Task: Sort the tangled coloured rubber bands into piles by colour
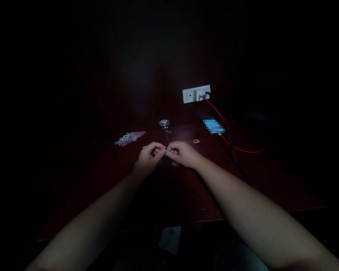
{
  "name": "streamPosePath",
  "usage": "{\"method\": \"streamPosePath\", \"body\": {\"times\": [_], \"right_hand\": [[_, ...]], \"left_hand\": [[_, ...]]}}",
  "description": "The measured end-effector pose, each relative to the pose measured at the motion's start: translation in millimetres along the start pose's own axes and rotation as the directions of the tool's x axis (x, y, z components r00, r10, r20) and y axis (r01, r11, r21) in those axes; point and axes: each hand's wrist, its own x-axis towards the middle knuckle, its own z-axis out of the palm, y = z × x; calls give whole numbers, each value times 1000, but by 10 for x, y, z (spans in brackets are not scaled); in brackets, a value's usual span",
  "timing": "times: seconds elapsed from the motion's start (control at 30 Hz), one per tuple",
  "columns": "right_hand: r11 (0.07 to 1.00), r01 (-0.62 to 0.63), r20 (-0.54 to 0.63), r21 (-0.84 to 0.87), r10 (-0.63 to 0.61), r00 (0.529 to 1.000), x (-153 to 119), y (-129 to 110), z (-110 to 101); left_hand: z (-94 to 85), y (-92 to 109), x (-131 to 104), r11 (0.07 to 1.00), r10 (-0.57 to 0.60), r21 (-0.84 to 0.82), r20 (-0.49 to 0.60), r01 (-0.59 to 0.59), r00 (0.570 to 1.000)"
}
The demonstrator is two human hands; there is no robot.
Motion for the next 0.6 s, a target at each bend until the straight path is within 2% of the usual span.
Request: {"method": "streamPosePath", "body": {"times": [0.1,0.2,0.4,0.6], "right_hand": [[999,19,-24,-38,-20,1000,2,20,-1],[999,-29,-44,-20,28,999,0,34,6],[995,-67,-20,81,68,997,-11,14,13],[994,-74,-30,81,77,997,-7,-17,2]], "left_hand": [[1,4,3,999,7,32,-9,-7,1000],[5,3,8,999,-7,32,-34,8,999],[-1,6,23,1000,-24,-1,-77,24,997],[6,-17,25,995,-44,-94,-105,34,994]]}}
